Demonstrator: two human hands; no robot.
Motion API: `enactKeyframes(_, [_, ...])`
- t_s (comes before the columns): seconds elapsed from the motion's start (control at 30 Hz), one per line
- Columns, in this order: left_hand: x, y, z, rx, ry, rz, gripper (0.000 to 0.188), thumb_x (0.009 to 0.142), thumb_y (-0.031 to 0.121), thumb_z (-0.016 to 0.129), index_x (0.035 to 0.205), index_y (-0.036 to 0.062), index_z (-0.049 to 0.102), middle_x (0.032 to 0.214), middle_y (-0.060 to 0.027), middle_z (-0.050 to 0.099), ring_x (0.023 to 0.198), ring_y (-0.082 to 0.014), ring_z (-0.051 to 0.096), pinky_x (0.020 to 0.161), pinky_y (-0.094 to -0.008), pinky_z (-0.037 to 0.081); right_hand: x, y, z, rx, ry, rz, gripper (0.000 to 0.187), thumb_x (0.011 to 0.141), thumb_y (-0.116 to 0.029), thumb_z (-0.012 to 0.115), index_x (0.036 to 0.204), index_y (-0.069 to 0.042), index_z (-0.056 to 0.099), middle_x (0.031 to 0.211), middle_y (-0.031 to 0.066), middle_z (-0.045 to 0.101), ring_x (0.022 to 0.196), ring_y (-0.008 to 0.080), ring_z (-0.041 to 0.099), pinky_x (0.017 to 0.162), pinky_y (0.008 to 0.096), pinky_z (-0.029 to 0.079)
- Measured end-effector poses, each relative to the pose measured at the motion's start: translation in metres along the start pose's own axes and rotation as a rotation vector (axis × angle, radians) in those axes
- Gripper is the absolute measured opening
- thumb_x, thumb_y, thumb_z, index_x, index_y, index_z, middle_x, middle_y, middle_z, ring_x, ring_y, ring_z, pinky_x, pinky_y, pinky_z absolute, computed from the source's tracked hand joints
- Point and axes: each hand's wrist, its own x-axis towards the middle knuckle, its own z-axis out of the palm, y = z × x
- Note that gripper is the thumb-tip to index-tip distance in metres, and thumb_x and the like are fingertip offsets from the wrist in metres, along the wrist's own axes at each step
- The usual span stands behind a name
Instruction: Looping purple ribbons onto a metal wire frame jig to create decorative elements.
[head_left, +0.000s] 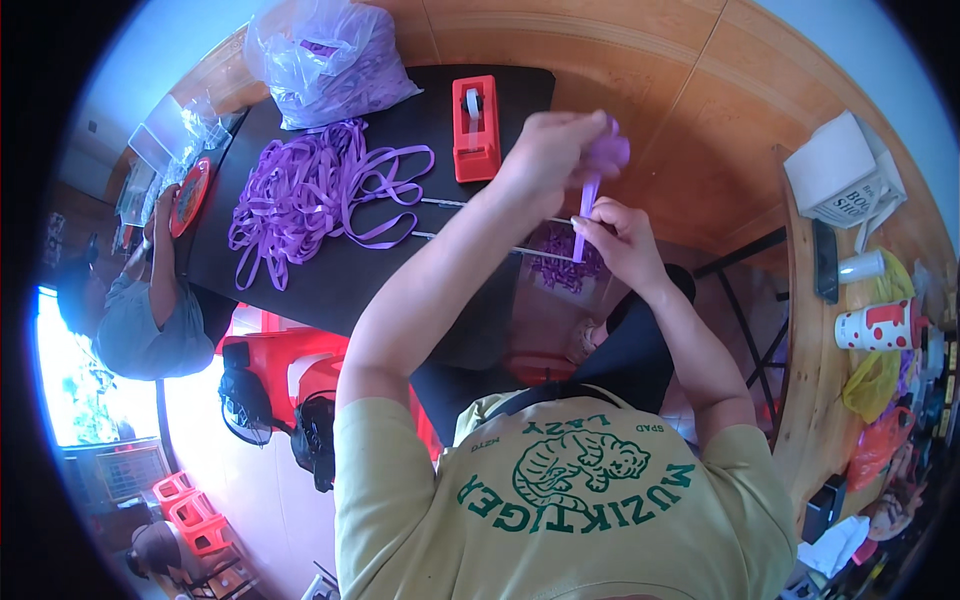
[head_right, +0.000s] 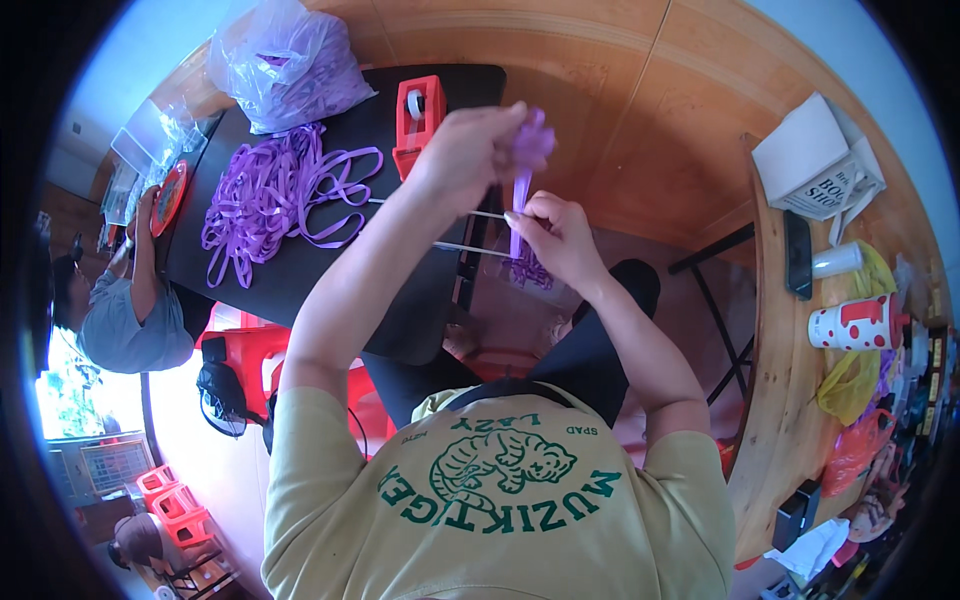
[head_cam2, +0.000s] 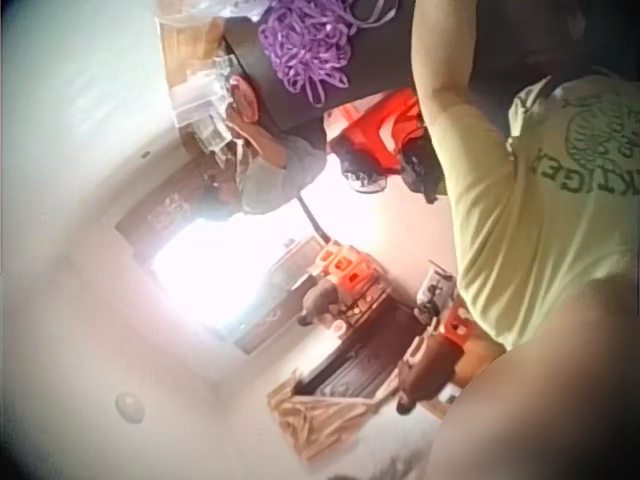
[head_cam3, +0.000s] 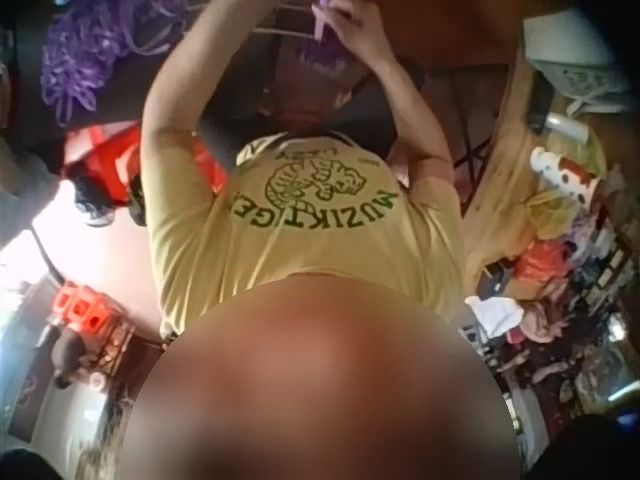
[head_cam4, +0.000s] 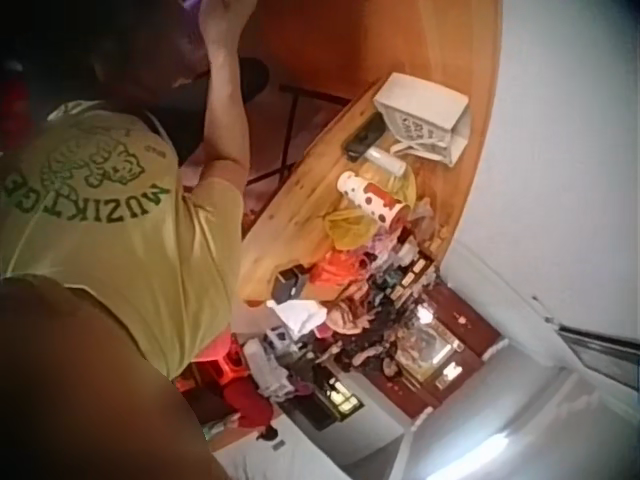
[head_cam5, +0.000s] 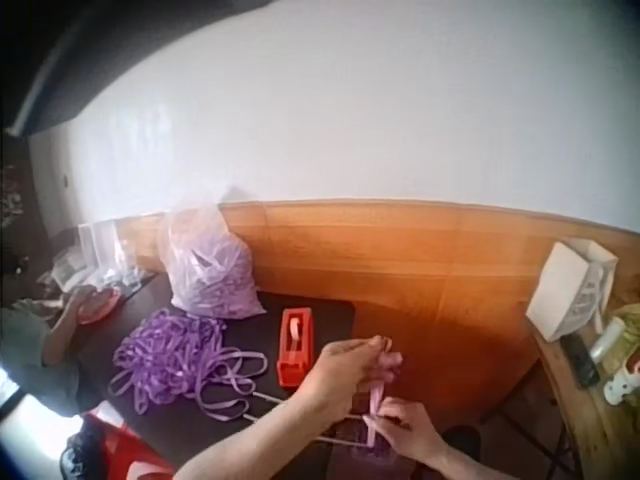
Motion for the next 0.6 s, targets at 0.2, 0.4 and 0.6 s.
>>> enactKeyframes(0.2, [-0.073,-0.01,0.02,0.303,-0.042,0.426,0.033,0.089,0.009,0.059,0.119,-0.0047,0.055,0.107,-0.0113,0.063,0.094,-0.0122,0.059,0.082,-0.0255,0.047,0.008,0.014,-0.014,0.454,0.012,0.353,0.022,0.086,-0.007,0.065,0.065,-0.002,0.059,0.061,-0.0042,0.051,0.058,0.0029,0.041,0.054,0.021,0.032])
enactKeyframes(0.4, [-0.132,-0.128,-0.015,0.189,-0.217,-0.199,0.018,0.093,0.007,0.055,0.107,-0.0035,0.06,0.098,-0.0092,0.066,0.09,-0.0124,0.062,0.079,-0.0237,0.051,0.017,0.012,-0.011,0.61,0.036,0.475,0.014,0.081,-0.006,0.069,0.069,-0.004,0.065,0.063,-0.004,0.054,0.059,0.0025,0.045,0.054,0.0186,0.034])
enactKeyframes(0.6, [-0.093,-0.212,-0.048,0.374,0.007,-0.042,0.018,0.092,0.006,0.055,0.105,-0.0028,0.062,0.093,-0.0068,0.066,0.081,-0.01,0.06,0.075,-0.0223,0.048,0.019,0.03,-0.01,0.574,0.127,0.58,0.01,0.081,-0.011,0.069,0.073,-0.005,0.068,0.064,-0.0028,0.057,0.057,0.0029,0.048,0.049,0.018,0.034])
